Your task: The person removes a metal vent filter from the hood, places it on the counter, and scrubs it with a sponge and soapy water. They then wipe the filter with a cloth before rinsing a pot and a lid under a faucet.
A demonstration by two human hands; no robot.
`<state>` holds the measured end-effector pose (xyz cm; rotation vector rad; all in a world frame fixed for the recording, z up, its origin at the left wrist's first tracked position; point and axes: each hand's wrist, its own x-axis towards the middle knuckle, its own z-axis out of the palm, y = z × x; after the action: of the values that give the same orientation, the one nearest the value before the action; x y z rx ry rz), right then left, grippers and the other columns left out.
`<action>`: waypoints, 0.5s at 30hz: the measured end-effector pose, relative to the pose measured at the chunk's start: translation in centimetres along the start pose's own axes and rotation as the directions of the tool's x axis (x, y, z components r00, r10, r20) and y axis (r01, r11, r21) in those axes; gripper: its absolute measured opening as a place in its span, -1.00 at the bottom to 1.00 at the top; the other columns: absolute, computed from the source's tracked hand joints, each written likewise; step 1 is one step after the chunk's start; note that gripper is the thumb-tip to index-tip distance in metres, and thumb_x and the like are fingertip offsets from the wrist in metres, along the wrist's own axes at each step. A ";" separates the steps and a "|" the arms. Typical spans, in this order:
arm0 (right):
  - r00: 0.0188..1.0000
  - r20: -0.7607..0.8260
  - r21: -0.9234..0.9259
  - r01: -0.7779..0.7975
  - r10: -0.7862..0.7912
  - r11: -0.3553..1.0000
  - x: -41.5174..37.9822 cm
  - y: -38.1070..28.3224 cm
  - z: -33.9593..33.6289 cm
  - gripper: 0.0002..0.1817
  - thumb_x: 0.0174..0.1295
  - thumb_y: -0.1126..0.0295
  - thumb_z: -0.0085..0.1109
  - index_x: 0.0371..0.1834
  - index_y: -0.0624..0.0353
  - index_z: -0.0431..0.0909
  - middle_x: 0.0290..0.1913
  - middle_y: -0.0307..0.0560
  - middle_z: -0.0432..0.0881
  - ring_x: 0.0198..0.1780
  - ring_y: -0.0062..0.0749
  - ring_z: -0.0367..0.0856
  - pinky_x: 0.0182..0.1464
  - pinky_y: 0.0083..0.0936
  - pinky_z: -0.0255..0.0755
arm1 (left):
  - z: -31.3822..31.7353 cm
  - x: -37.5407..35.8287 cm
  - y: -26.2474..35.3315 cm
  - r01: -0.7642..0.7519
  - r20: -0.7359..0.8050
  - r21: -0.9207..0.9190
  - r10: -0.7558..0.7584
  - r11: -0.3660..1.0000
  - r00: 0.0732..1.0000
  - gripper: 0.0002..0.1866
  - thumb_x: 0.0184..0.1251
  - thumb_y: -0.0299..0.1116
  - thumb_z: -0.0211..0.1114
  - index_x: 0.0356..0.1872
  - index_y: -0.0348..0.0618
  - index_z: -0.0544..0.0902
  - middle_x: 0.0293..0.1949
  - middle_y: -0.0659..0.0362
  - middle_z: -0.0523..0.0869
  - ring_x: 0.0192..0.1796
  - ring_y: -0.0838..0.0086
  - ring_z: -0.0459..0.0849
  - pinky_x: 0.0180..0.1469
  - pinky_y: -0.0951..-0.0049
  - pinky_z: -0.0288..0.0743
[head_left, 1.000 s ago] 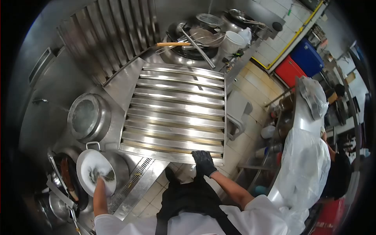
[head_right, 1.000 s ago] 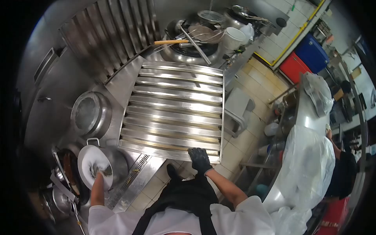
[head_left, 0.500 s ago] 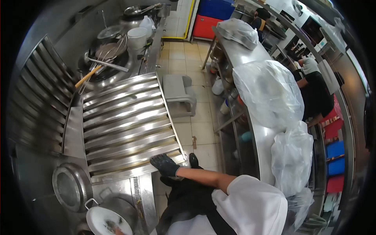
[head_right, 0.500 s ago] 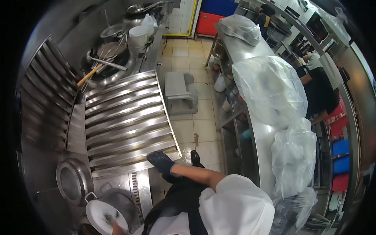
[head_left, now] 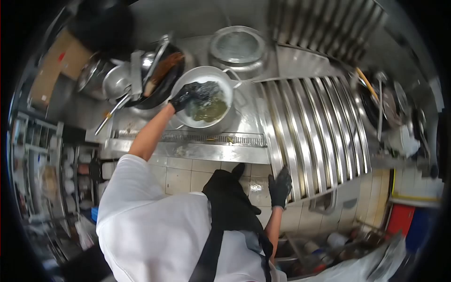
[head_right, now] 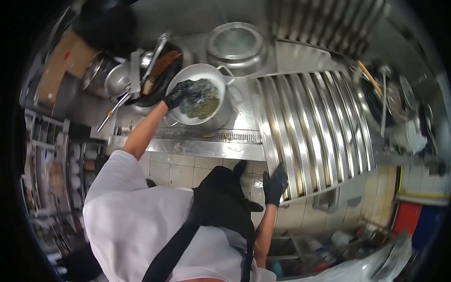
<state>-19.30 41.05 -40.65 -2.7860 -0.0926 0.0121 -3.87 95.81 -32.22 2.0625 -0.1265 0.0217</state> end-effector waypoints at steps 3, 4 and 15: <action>0.996 0.088 0.050 -0.016 0.012 0.999 0.5 -0.3 -0.9 -0.17 0.21 -0.05 0.22 0.44 0.26 0.27 0.31 0.28 0.45 0.26 0.20 0.45 0.25 0.00 0.32 | -0.3 -1.0 2.0 -0.001 -0.104 -0.213 -0.022 0.977 0.994 -0.66 0.40 -0.46 0.19 0.18 -0.23 0.57 0.09 0.16 0.66 0.11 0.50 0.59 0.23 0.43 0.48; 0.995 0.097 0.037 -0.005 0.001 0.999 1.1 -1.0 -2.1 -0.17 0.21 -0.05 0.22 0.44 0.26 0.27 0.31 0.28 0.45 0.26 0.20 0.45 0.25 0.00 0.32 | -0.3 -1.2 2.1 -0.004 -0.132 -0.325 -0.041 0.946 0.990 -0.66 0.40 -0.46 0.19 0.17 -0.23 0.57 0.09 0.17 0.66 0.10 0.49 0.59 0.22 0.43 0.48; 0.903 -0.064 0.253 0.427 -0.425 0.868 9.0 -14.4 -9.5 -0.51 0.29 0.21 0.25 0.25 0.15 0.51 0.17 0.16 0.59 0.21 0.05 0.53 0.23 -0.14 0.40 | -2.2 0.0 10.0 -0.337 -0.320 -0.106 0.288 0.936 0.902 -0.55 0.36 -0.53 0.12 0.27 -0.43 0.43 0.28 -0.06 0.55 0.29 0.24 0.55 0.37 0.30 0.40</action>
<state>-11.05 51.80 -26.73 -2.4428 -0.6560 -0.0889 -4.77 93.07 -22.45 1.8350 -0.2628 0.5085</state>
